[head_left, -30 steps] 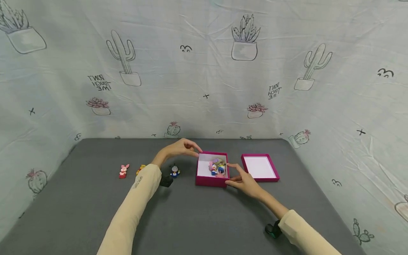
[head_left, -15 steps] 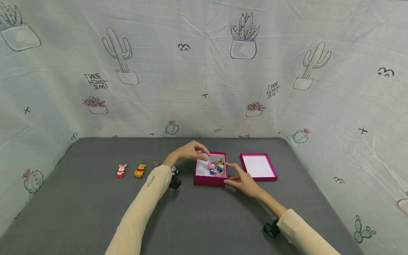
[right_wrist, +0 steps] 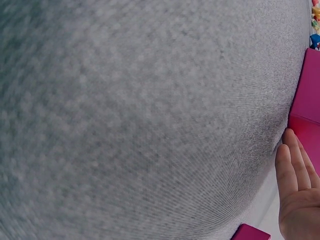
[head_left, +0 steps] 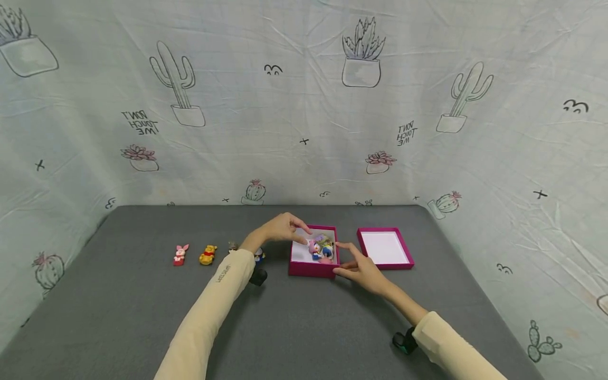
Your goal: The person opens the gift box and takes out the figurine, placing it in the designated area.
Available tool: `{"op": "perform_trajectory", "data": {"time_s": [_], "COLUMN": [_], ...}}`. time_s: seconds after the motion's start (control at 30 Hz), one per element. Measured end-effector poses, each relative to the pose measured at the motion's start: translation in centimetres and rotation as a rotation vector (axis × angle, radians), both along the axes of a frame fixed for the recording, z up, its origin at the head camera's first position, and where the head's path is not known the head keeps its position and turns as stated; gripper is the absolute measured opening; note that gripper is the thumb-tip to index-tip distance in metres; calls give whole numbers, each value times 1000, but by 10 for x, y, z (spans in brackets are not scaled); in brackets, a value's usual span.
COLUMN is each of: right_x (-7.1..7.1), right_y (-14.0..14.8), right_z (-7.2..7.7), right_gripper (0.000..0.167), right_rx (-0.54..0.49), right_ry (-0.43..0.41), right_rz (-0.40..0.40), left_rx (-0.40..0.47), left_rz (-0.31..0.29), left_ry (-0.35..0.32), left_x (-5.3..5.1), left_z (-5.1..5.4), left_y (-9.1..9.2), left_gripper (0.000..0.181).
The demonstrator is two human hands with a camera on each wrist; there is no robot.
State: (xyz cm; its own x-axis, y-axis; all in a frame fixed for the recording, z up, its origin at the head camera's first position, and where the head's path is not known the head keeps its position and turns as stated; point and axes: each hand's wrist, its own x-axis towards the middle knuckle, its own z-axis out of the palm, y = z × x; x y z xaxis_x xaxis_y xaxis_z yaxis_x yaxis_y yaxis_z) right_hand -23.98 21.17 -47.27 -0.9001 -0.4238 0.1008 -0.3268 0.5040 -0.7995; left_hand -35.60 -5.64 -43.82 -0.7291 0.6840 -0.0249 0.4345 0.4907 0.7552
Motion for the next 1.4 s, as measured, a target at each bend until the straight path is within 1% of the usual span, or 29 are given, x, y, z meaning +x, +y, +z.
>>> {"op": "perform_trajectory", "data": {"time_s": [0.1, 0.2, 0.3, 0.37, 0.43, 0.53, 0.63, 0.7, 0.8, 0.9, 1.0, 1.27, 1.4], "right_x": [0, -1, -1, -1, -1, 0, 1, 4, 10, 16, 18, 17, 17], "right_y": [0, 0, 1, 1, 1, 0, -2, -4, -7, -10, -12, -11, -11], "right_z": [0, 0, 1, 1, 2, 2, 4, 8, 20, 32, 38, 38, 37], "right_gripper": [63, 63, 62, 62, 63, 63, 63, 62, 61, 60, 60, 60, 60], "right_rx": [-5, -9, -14, -14, -16, -17, -8, -7, -15, -19, -12, -14, -15], "right_ry": [3, 10, 16, 17, 17, 18, 28, 33, 29, 15, 11, 15, 22], "right_rz": [5, 10, 18, 21, 27, 36, 37, 35, 35, 41, 44, 35, 35], "left_rx": [-56, -115, -191, -258, -326, -385, -392, -398, -407, -414, -434, -491, -533], "left_rz": [35, 77, 121, 144, 157, 174, 202, 213, 231, 257, 286, 323, 326], "left_ry": [100, 163, 185, 191, 198, 205, 212, 221, 224, 227, 242, 289, 332], "left_x": [3, 8, 14, 19, 23, 27, 28, 29, 31, 33, 34, 36, 38], "left_z": [-3, -6, -5, -4, -3, -4, -6, -7, -7, -7, -7, -8, -8], "left_y": [4, 9, 13, 17, 21, 24, 24, 25, 27, 29, 31, 38, 41], "left_gripper": [28, 27, 31, 34, 38, 42, 46, 49, 53, 53, 51, 50, 53]}}
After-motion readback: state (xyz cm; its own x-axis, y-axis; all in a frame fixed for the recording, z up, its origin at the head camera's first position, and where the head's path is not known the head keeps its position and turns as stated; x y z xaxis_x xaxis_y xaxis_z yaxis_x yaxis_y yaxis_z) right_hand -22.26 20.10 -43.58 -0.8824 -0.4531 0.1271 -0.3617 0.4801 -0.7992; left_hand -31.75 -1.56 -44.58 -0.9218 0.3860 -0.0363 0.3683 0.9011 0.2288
